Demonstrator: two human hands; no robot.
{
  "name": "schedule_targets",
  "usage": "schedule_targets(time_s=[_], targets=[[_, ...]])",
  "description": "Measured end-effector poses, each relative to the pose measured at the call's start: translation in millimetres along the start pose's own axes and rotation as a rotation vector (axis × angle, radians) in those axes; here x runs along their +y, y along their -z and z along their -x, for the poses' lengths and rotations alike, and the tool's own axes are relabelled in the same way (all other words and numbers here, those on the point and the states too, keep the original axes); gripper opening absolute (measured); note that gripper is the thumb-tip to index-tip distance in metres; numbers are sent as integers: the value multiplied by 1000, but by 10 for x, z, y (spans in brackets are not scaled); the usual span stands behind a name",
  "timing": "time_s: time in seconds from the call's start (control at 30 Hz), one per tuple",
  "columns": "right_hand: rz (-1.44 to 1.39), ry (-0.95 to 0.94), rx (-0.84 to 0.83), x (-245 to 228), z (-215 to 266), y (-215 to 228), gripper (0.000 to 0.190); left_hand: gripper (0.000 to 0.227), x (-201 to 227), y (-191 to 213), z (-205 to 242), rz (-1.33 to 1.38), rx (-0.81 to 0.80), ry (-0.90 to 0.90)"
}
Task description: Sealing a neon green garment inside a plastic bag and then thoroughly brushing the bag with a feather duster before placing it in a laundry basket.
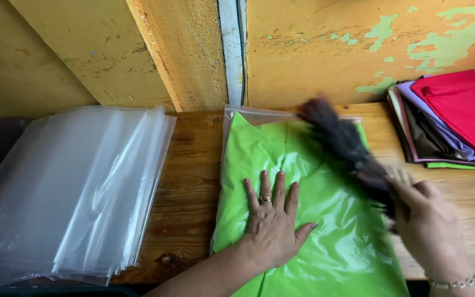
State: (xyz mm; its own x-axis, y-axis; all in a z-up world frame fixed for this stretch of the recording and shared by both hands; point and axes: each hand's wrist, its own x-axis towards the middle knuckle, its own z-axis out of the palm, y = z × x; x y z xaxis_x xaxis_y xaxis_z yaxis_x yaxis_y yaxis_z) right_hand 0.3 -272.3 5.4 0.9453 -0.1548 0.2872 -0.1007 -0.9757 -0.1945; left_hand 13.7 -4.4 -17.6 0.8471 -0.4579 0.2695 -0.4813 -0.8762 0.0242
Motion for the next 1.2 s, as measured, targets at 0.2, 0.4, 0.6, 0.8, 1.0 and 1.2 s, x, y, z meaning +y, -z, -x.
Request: schedule_targets(time_s=[0.2,0.4,0.6,0.8,1.0,1.2], targets=[[86,3,-337,-126,-10,-297,45,76,-15,165,-7,30,-164,16],[124,-294,-238,422,-413,-203,46,77,-35,42,16,-22,-106,1],[-33,-42,-324,-444,412,100,59,73,4,228,5,47,-110,6],[138,-269,-437,-190,54,-163,47,76,-39,85,11,14,-68,13],[104,-311,-252,372,-210,-171,46,73,-97,257,23,373,92,-10],[-307,81,-241,-310,291,-51,41,81,-92,364,3,358,38,-44]])
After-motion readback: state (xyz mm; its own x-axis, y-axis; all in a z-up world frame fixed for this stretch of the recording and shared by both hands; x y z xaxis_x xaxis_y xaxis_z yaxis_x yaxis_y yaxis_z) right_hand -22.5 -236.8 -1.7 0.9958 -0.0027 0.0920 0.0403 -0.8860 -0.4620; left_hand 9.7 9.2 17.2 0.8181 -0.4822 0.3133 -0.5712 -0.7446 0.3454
